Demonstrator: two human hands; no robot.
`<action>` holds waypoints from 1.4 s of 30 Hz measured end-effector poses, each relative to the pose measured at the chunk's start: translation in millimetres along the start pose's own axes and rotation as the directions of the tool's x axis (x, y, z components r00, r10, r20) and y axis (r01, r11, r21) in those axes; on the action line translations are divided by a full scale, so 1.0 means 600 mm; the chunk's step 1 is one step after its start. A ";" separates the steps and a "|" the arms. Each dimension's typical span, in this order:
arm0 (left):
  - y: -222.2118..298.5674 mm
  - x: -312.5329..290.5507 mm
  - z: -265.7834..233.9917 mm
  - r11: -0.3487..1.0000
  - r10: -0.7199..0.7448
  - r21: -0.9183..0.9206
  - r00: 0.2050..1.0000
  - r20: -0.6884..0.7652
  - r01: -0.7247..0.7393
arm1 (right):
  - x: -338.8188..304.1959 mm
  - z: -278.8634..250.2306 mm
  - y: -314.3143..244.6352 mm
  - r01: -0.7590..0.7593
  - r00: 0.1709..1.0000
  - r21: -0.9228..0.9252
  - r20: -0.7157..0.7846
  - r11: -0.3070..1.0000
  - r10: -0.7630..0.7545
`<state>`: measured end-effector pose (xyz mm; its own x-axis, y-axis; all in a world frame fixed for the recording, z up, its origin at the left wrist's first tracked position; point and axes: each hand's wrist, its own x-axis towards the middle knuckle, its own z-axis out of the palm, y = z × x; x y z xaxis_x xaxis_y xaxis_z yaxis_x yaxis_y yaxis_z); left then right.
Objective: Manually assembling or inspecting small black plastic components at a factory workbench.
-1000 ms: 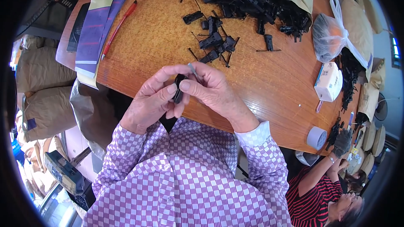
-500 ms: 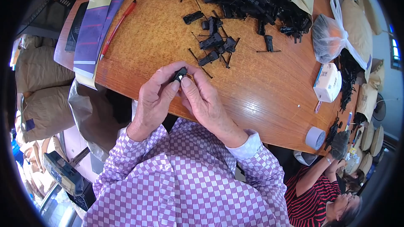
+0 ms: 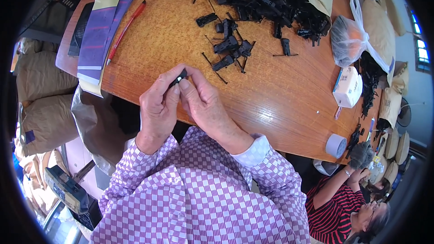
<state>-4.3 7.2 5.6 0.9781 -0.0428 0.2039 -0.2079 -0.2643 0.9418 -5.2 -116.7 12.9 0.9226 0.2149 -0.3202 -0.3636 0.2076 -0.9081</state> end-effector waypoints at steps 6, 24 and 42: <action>-0.008 -0.038 -0.078 0.966 -0.029 0.256 0.999 -0.019 0.033 | -0.002 -0.074 -0.044 0.217 0.971 -0.749 0.233 0.626 -0.057; -0.002 -0.085 -0.162 0.840 -0.214 0.492 0.973 -0.088 0.229 | 0.025 -0.171 -0.058 0.346 0.913 -0.892 0.248 0.292 -0.324; -0.025 -0.007 -0.050 -0.051 -0.150 -0.594 0.582 0.799 0.803 | -0.005 -0.085 -0.071 0.774 0.571 -0.629 0.742 -0.072 -0.351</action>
<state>-5.7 40.1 -1.4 0.6110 -0.7555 -0.2364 0.7879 0.5512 0.2747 14.1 -175.1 38.8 0.5590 0.7580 0.3361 0.8210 -0.4492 -0.3524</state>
